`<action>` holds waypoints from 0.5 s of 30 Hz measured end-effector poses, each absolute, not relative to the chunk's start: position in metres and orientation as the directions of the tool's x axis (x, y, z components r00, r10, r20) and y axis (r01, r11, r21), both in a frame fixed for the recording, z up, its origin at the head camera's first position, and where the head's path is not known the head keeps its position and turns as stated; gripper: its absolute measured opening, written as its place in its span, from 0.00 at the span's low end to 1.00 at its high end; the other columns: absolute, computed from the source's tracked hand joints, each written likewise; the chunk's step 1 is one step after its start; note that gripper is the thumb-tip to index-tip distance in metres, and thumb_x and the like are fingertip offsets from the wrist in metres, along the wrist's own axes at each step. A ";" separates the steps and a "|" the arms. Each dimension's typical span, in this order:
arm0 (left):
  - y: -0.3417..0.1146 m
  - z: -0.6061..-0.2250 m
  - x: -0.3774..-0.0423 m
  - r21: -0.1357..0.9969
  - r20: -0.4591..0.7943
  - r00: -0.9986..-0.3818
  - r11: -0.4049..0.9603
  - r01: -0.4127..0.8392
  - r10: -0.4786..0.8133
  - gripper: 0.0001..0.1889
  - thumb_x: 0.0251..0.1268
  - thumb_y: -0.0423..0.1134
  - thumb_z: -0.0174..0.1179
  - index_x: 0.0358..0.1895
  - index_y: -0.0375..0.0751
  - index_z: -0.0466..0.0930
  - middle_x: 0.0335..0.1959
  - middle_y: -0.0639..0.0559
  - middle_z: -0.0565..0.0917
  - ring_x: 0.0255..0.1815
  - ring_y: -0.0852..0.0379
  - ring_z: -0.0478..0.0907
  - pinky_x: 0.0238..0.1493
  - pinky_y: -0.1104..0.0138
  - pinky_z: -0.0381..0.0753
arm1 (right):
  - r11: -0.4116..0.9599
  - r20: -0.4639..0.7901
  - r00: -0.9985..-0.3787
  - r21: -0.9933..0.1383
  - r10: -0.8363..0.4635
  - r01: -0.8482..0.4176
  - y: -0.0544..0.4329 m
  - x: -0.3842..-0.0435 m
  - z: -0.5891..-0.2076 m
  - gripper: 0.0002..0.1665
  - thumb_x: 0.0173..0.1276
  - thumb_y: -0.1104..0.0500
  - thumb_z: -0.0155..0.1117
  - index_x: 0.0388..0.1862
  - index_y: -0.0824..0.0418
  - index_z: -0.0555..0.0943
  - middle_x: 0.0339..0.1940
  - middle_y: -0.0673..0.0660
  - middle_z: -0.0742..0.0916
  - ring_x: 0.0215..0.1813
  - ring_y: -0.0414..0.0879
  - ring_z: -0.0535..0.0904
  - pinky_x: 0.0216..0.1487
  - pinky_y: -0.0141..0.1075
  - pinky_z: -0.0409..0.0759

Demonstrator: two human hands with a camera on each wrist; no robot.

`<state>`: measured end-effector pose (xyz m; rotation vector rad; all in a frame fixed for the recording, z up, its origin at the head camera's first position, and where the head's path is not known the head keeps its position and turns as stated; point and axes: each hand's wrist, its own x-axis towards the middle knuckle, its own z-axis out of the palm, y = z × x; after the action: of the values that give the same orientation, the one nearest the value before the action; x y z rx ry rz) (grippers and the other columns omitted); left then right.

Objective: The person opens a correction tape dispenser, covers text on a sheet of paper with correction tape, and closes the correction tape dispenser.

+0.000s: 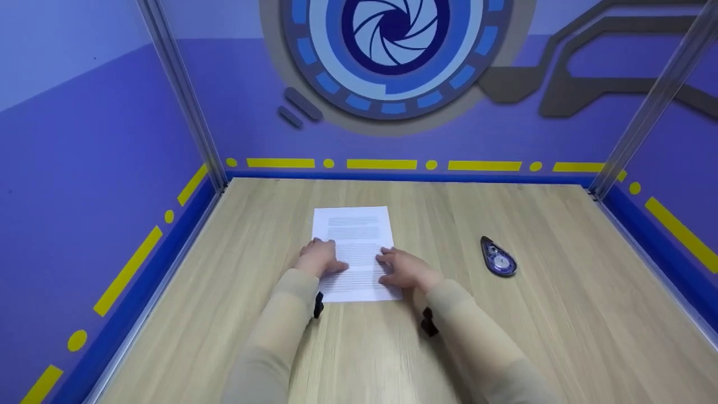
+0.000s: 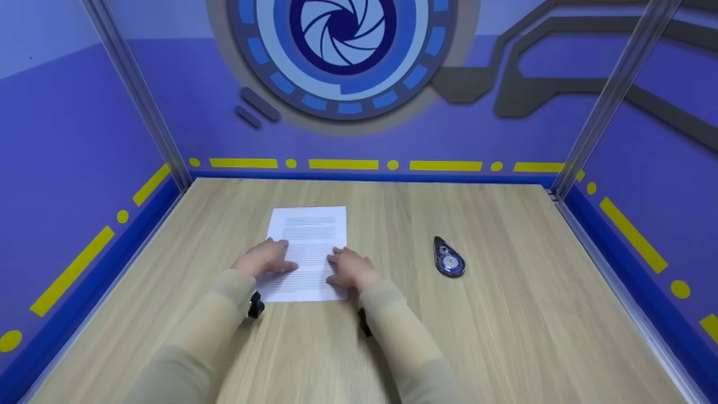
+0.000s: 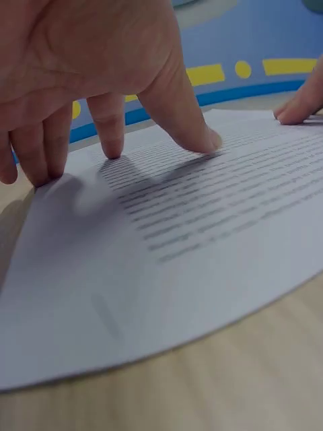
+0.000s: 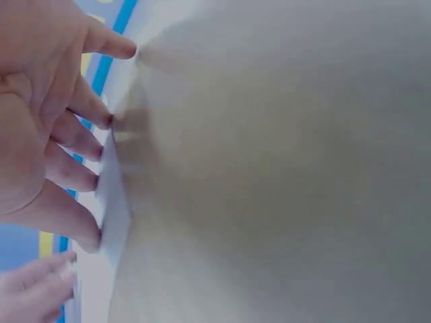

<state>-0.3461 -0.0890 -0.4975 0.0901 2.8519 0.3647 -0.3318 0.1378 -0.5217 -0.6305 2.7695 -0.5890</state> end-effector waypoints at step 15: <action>-0.069 -0.509 -0.329 0.539 -0.336 -0.875 0.833 0.125 0.349 0.55 0.52 0.46 0.80 0.83 0.47 0.55 0.86 0.35 0.38 0.87 0.36 0.35 0.86 0.41 0.40 | 0.811 -0.173 -0.885 -0.504 -0.433 -0.298 0.207 -0.309 -0.513 0.42 0.57 0.64 0.77 0.71 0.69 0.74 0.78 0.70 0.70 0.79 0.70 0.63 0.82 0.59 0.60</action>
<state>-0.3288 -0.0688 -0.5093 0.3520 2.5866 0.7191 -0.3093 0.2071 -0.5127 -0.5610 2.7171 -0.6885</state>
